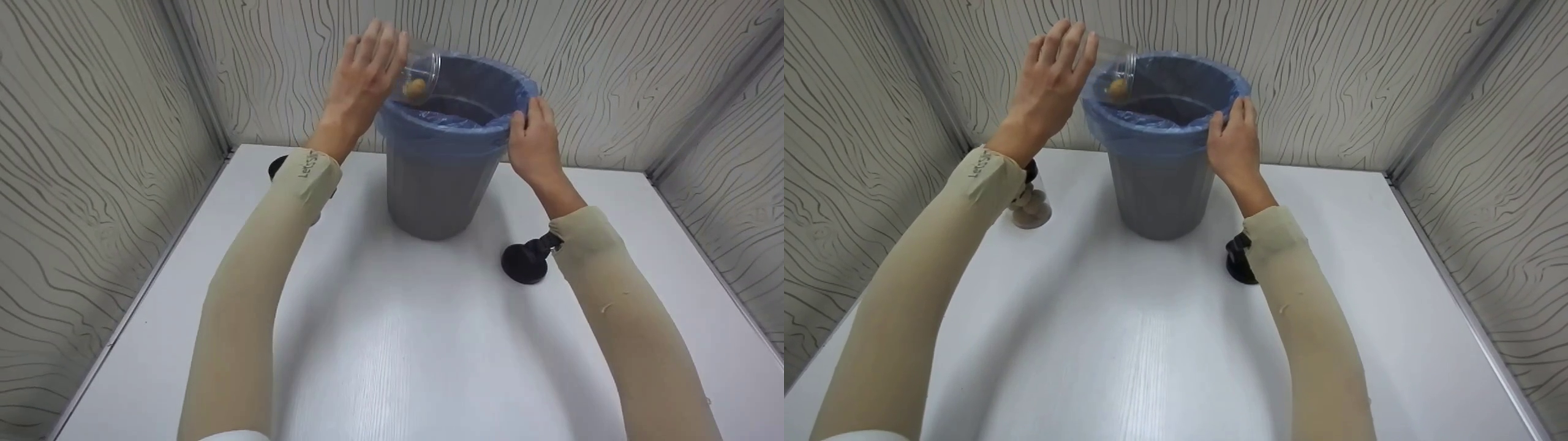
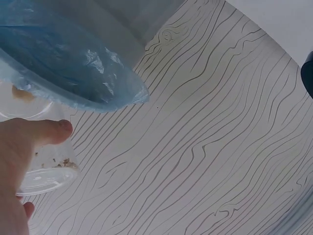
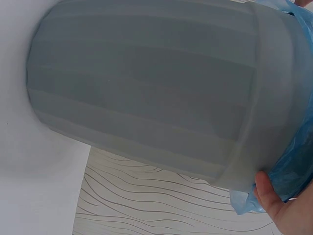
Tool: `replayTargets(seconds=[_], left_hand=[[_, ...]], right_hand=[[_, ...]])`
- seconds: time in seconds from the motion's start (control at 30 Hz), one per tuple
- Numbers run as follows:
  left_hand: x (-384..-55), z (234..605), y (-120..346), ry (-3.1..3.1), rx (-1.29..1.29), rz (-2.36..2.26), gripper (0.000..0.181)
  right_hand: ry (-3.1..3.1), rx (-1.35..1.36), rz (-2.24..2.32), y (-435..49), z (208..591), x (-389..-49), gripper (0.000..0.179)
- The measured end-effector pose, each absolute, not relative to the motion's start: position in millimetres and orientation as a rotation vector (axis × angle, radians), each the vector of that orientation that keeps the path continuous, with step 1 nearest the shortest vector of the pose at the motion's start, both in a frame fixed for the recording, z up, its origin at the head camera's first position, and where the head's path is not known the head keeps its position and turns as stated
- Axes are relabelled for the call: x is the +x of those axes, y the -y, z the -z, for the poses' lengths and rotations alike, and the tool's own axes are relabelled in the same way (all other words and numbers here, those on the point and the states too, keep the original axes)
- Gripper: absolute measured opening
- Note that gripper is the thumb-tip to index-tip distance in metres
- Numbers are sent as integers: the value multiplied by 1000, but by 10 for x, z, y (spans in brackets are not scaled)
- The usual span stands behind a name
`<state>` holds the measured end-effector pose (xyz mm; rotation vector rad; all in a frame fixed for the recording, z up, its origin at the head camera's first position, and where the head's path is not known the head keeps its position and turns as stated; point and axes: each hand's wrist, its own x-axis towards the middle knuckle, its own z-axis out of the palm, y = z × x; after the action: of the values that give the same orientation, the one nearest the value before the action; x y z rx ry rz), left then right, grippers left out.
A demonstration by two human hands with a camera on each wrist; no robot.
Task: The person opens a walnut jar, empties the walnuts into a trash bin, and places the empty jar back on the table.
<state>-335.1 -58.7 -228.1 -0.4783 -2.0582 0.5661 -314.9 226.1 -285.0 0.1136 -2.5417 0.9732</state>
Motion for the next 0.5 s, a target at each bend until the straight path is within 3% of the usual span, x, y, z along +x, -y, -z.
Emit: replayTargets(seconds=[0.5], left_hand=[[-3351, 2264, 611, 2098, -507, -553, 68]], right_hand=[[2522, 107, -966, -2253, 2853, -3175, 60]])
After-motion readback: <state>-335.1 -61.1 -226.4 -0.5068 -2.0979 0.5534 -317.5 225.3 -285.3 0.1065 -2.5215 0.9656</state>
